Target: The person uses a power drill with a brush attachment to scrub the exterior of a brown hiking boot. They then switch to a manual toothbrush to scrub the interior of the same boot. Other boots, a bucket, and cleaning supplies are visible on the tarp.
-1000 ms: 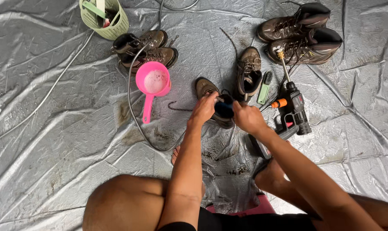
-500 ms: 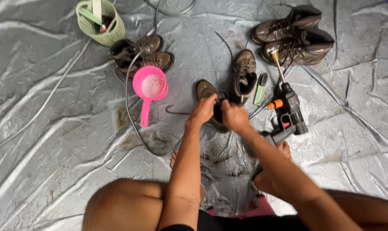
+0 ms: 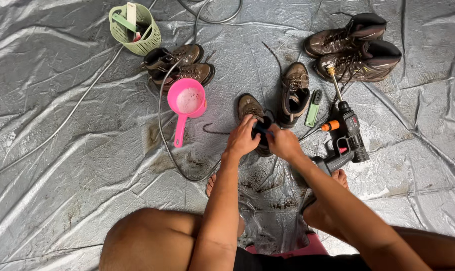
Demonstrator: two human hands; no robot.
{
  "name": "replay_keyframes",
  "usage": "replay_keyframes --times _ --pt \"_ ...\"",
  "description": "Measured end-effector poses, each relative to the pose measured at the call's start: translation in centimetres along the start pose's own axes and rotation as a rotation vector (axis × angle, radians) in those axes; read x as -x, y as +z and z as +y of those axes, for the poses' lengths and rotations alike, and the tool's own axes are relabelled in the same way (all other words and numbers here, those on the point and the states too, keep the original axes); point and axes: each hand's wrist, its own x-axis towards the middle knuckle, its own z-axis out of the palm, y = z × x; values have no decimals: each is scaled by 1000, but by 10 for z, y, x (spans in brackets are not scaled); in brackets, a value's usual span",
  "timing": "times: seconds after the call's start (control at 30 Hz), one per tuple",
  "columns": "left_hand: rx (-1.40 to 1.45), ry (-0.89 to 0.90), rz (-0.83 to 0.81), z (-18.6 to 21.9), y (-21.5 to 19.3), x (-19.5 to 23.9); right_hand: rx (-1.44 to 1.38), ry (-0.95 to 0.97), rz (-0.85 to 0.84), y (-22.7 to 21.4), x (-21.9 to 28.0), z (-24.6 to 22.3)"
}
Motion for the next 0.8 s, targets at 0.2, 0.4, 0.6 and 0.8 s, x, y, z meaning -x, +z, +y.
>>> replay_keyframes --times 0.2,0.4,0.6,0.8 --pt "143 -68 -172 19 -18 8 164 -105 86 -13 -7 -14" --pt "110 -129 -159 12 -6 -4 57 -60 -11 -3 2 -3" --pt "15 -115 -186 25 -11 -9 227 -130 84 -17 4 -1" --pt "53 -135 -187 6 1 -10 45 -47 -51 -21 -3 -6"
